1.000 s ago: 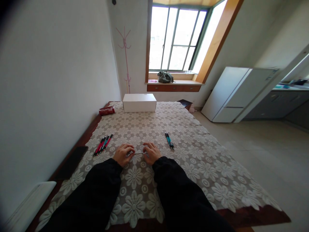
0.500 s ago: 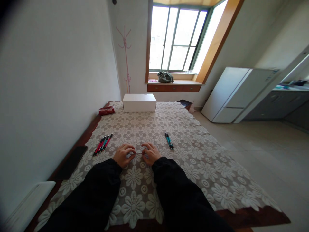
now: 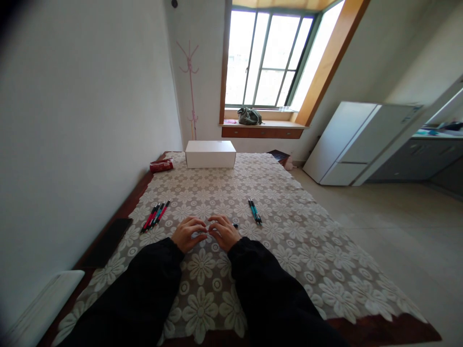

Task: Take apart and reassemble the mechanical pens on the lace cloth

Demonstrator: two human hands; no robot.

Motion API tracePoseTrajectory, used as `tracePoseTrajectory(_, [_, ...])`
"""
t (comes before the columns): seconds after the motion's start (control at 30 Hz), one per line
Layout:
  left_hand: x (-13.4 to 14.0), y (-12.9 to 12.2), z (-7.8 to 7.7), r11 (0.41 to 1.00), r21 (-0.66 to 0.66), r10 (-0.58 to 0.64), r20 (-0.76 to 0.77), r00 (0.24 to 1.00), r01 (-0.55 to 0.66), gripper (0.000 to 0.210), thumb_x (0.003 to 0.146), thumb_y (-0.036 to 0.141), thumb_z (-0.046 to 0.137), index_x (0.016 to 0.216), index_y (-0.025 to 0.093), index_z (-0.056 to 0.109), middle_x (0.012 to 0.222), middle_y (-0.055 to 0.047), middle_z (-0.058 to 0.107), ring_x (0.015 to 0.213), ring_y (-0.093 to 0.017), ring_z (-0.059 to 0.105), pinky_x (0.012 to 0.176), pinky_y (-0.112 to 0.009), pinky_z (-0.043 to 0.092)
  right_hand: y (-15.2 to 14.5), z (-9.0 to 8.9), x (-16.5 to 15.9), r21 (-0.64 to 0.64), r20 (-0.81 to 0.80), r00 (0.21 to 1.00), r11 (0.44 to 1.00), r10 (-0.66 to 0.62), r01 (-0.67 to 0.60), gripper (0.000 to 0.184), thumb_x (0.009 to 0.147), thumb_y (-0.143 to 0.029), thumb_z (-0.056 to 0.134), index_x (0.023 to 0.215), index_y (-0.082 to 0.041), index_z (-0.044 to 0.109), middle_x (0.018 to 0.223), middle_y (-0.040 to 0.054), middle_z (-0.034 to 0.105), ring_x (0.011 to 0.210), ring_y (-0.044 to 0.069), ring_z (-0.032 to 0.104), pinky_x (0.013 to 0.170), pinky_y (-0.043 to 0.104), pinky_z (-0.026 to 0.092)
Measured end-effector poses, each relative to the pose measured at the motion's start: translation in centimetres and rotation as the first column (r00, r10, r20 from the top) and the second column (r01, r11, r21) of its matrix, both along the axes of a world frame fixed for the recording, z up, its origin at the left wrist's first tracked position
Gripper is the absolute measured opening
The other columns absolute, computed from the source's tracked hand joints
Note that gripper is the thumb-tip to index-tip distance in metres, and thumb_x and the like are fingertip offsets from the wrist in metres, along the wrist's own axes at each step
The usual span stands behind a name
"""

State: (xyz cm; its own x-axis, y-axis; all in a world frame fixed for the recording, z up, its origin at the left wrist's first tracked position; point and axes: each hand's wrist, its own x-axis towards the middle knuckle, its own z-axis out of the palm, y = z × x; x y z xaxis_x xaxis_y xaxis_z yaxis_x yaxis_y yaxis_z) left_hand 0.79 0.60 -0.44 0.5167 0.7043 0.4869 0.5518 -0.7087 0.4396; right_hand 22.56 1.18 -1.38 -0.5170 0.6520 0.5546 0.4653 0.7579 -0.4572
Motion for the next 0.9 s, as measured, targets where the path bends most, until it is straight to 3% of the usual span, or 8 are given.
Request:
tracePoseTrajectory(0.27, [0.1, 0.2, -0.1, 0.999, -0.022, -0.043, 0.063, 0.997, 0.044, 0.016, 0.086, 0.036, 0.062, 0.088, 0.024, 0.072, 0.099, -0.004, 0.070, 0.103, -0.020, 0.057, 0.097, -0.038, 0.046, -0.5, 1.0, -0.5, 0.056, 0.081, 0.996, 0.997, 0.047, -0.052, 0.015, 0.096, -0.028, 0.048, 0.090, -0.023, 0.062, 0.086, 0.0050, 0.063, 0.084, 0.019, 0.056, 0.080, 0.034, 0.048])
tracePoseTrajectory(0.47, [0.1, 0.0, 0.1, 0.999, -0.038, -0.034, 0.091, 0.995, 0.037, 0.016, 0.088, 0.033, 0.059, 0.086, 0.023, 0.071, 0.097, -0.005, 0.070, 0.101, -0.019, 0.058, 0.095, -0.038, 0.047, -0.4, 0.5, -0.5, 0.025, 0.061, 0.997, 0.999, 0.040, -0.042, 0.012, 0.094, -0.029, 0.051, 0.091, -0.023, 0.061, 0.083, 0.0037, 0.064, 0.082, 0.018, 0.057, 0.076, 0.032, 0.048])
tracePoseTrajectory(0.6, [0.1, -0.1, 0.2, 0.999, -0.031, 0.025, 0.091, 0.996, -0.022, 0.014, 0.087, 0.031, 0.059, 0.085, 0.022, 0.070, 0.096, -0.006, 0.069, 0.102, -0.020, 0.057, 0.095, -0.038, 0.047, 0.3, 0.0, 0.7, 0.040, 0.074, 0.980, 0.983, -0.183, 0.180, 0.009, 0.090, -0.024, 0.053, 0.093, -0.023, 0.062, 0.087, 0.0047, 0.065, 0.087, 0.020, 0.057, 0.083, 0.035, 0.045])
tracePoseTrajectory(0.73, [0.0, 0.0, 0.1, 0.997, -0.022, 0.072, 0.067, 0.995, -0.070, 0.012, 0.085, 0.030, 0.059, 0.082, 0.022, 0.069, 0.095, -0.005, 0.068, 0.102, -0.020, 0.057, 0.095, -0.038, 0.047, 1.4, -0.8, 2.3, 0.028, 0.067, 0.902, 0.904, -0.427, 0.427, 0.017, 0.086, -0.017, 0.051, 0.094, -0.023, 0.064, 0.091, 0.0060, 0.064, 0.094, 0.022, 0.055, 0.088, 0.037, 0.042])
tracePoseTrajectory(0.9, [0.0, 0.1, 0.1, 0.991, 0.000, 0.131, 0.060, 0.990, -0.131, 0.010, 0.084, 0.028, 0.060, 0.081, 0.022, 0.068, 0.095, -0.004, 0.069, 0.100, -0.020, 0.058, 0.092, -0.037, 0.047, 1.8, -1.6, 2.9, -0.016, 0.228, 0.854, 0.876, -0.467, 0.483, 0.010, 0.081, -0.021, 0.061, 0.089, -0.025, 0.066, 0.093, 0.0063, 0.063, 0.096, 0.025, 0.053, 0.086, 0.039, 0.040])
